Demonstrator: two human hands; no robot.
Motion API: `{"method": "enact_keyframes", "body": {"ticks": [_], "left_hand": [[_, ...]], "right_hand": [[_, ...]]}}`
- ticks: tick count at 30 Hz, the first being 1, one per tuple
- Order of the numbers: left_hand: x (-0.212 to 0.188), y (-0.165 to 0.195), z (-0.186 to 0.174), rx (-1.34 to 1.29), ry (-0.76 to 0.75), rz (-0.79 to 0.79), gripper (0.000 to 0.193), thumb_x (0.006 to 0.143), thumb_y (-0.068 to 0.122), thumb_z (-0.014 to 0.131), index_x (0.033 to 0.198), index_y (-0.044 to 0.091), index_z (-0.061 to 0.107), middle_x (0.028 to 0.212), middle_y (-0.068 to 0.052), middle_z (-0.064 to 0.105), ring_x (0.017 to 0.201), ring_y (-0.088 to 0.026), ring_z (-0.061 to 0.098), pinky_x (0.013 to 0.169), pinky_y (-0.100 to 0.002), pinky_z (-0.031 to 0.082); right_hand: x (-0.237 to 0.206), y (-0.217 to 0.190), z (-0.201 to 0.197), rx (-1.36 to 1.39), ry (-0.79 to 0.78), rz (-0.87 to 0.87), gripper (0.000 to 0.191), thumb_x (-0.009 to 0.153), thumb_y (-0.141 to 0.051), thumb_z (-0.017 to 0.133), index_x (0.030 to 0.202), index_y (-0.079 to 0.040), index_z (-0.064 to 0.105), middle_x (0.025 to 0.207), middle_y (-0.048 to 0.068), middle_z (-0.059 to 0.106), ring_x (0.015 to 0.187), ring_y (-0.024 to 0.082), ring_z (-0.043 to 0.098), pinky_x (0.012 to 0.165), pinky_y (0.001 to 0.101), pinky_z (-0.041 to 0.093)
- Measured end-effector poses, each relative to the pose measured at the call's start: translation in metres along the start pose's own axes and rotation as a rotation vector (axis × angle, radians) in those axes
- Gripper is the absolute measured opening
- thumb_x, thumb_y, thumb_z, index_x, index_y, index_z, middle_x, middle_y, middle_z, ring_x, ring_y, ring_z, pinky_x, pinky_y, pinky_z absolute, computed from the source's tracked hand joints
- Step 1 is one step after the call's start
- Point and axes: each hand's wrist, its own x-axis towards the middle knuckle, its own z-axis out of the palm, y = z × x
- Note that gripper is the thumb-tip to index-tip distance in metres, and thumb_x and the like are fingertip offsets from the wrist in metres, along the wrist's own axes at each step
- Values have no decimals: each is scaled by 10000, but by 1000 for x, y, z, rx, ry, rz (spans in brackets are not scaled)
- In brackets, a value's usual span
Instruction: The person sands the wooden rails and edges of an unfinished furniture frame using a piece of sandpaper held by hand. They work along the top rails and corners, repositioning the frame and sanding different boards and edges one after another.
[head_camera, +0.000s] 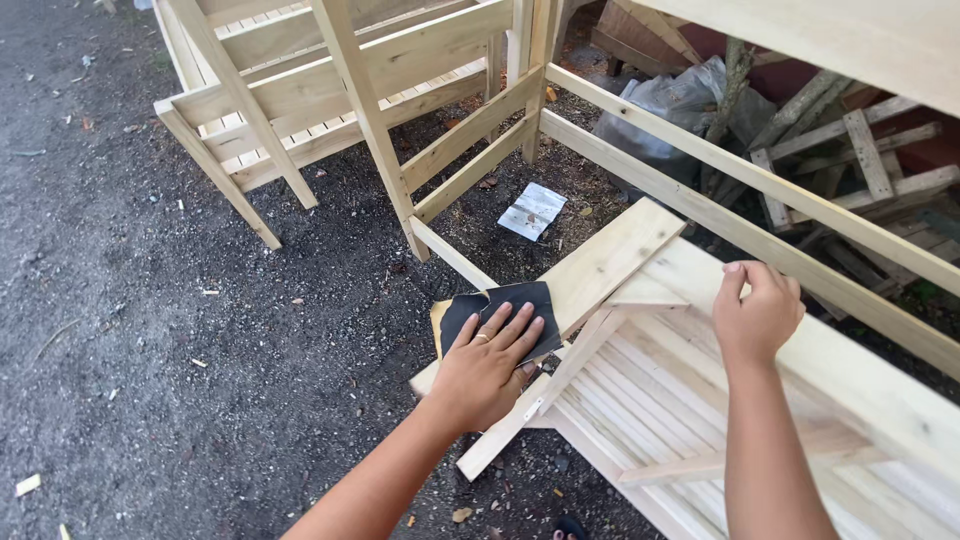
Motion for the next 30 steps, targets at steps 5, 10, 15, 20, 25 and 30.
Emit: {"method": "enact_keyframes", "body": {"ticks": [5,10,15,20,25,30], "left_hand": [[-60,-27,-14,-32,29,33,607,1013,363,415,1583,164,346,1673,-60,273,1544,-303,202,1223,-524,125],[-87,-41,-12,-46,57,158,604,996,342,451,1566,159,376,1650,-68,307,1520,-322,221,1193,-558,114],[-62,-16,11,-64,10,354,620,973,350,480,1553,142,410,1641,-85,333,1518,-313,256,1212,-576,111],[-4,17,37,-104,-89,497,570,1002,355,451,1532,145,454,1652,-66,343,1543,-304,249,1232,-582,90],[46,30,47,-587,-229,501,508,1043,352,434,1485,117,522,1427,-164,552,1311,-350,476,1075,-542,292],[67,45,38,-1390,-503,208,441,1092,343,531,1335,-9,640,1105,-102,745,953,-109,650,858,-267,540]], "right_hand": [[-107,-74,-27,264,22,158,169,1044,-167,641,966,-74,758,959,100,729,956,288,662,921,418,494],[-171,-153,-48,441,-201,612,226,995,-205,610,991,-62,786,994,76,775,978,182,689,919,334,503],[-179,-190,-59,684,-187,712,230,1004,-168,577,989,-32,762,964,67,771,948,152,685,898,308,508],[-165,-177,-56,987,175,1046,337,1024,-305,546,1147,-21,680,1053,72,700,1001,194,626,892,399,472],[-158,-178,-45,1598,389,1162,721,981,-629,470,1419,-58,515,1337,108,613,1246,271,574,1065,464,419],[-164,-173,-53,1612,447,1055,734,916,-550,578,1507,-137,442,1448,40,583,1341,249,532,1155,457,379]]}}
